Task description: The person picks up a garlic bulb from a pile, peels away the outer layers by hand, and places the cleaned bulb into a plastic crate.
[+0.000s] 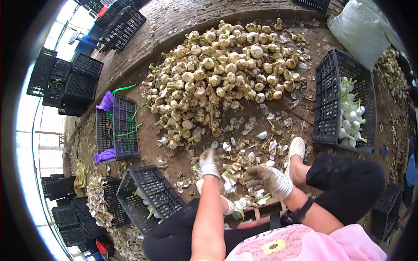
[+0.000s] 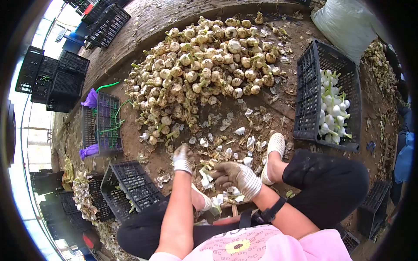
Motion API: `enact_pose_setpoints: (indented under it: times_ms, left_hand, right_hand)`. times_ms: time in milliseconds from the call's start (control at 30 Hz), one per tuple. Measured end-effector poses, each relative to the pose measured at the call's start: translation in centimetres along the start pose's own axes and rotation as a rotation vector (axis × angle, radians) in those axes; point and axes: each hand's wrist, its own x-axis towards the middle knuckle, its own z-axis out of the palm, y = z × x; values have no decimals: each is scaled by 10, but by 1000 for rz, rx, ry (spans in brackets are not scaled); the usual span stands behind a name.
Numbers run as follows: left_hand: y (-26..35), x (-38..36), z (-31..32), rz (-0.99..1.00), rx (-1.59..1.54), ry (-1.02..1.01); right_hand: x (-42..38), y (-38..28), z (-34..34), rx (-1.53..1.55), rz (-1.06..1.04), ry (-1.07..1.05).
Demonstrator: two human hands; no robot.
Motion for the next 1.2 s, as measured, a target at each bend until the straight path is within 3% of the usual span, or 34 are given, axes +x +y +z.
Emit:
enact_pose_setpoints:
  times_ms: [100,167,233,300,333,533,567,600,667,767,833,900,933,967,1200]
  left_hand:
    - [18,65,14,-41,80,103]
    - [25,121,26,-185,175,123]
    - [42,151,50,-193,238,138]
    - [30,206,69,-181,292,333]
    - [38,213,82,-313,229,292]
    - [46,206,80,-161,277,379]
    - [45,195,72,-47,385,422]
    - [28,198,58,91,217,305]
    - [14,171,34,279,275,134]
    - [42,27,48,359,846,-81]
    - [39,-54,42,976,1005,-170]
    - [46,-119,50,975,991,-309]
    - [42,-135,47,1047,1048,-341]
    - [41,-153,45,1138,1096,-329]
    - [50,-195,9,1146,866,-434]
  right_hand:
    - [12,0,-9,-140,-78,31]
    - [22,-4,-23,-121,-3,154]
    - [30,-7,-33,-217,15,231]
    - [38,-5,-47,-89,58,234]
    - [41,-6,-46,-184,23,251]
    - [47,-8,-47,-118,54,264]
    - [46,-7,-48,-219,36,272]
    - [46,-8,-44,-317,19,282]
    - [43,-12,-38,-535,-59,298]
    - [39,-17,-21,-712,-212,364]
    - [34,-17,-6,-379,-254,354]
    - [34,-14,-8,-412,-248,370]
    - [29,-14,-5,-223,-282,298]
    - [30,-10,-8,-262,-293,325]
    - [-4,-13,9,-302,-280,105]
